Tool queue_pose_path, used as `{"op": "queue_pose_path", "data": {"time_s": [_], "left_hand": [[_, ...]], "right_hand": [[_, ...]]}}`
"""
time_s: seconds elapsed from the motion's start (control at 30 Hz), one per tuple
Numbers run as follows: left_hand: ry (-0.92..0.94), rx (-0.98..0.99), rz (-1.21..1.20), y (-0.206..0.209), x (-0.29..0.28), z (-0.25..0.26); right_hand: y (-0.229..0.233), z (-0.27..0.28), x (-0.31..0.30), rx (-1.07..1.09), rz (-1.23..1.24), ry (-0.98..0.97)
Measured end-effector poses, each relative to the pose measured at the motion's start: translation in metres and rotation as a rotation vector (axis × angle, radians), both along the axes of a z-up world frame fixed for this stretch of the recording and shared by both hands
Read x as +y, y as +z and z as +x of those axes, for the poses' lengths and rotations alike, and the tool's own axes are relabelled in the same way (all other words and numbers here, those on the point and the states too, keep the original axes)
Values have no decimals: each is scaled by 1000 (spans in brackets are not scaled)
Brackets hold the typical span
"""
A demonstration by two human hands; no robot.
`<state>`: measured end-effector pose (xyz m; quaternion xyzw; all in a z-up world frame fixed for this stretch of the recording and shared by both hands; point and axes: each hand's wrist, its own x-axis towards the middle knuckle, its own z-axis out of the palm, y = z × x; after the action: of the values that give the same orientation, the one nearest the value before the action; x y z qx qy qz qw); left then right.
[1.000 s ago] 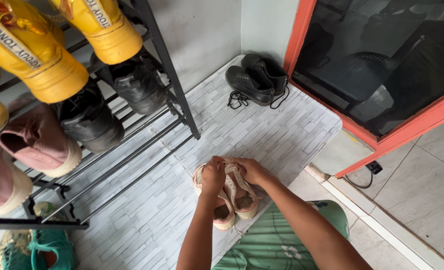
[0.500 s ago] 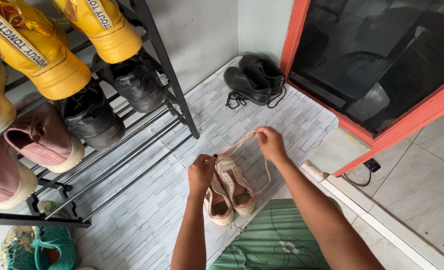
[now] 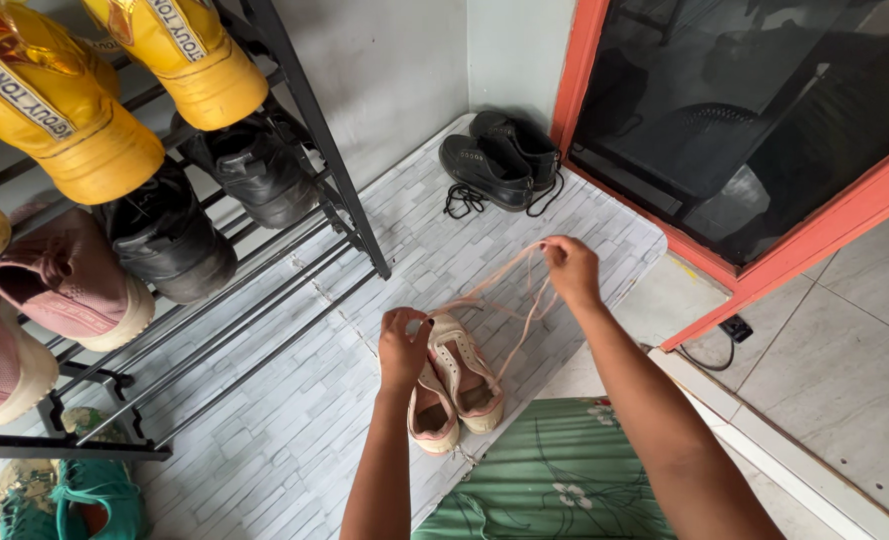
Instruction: The person unlaces a black shoe, places it on a shoe rack, then unlaces a pink shoe and places it on the rack. Finally, the person unlaces a pair of beige sneakers, leaving the laces on the floor.
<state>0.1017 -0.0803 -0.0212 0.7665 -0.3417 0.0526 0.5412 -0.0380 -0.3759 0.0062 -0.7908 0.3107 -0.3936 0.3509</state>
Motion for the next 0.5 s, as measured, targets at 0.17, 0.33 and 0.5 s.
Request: {"op": "queue_pose_path", "data": {"time_s": [0.17, 0.33, 0.5], "left_hand": [[72, 178, 150, -37, -8, 5], [54, 77, 186, -42, -14, 1], [-22, 182, 260, -27, -19, -11]], "right_hand": [[-15, -9, -18, 88, 99, -62], [-33, -13, -30, 84, -28, -39], [-63, -11, -28, 195, -48, 74]]}}
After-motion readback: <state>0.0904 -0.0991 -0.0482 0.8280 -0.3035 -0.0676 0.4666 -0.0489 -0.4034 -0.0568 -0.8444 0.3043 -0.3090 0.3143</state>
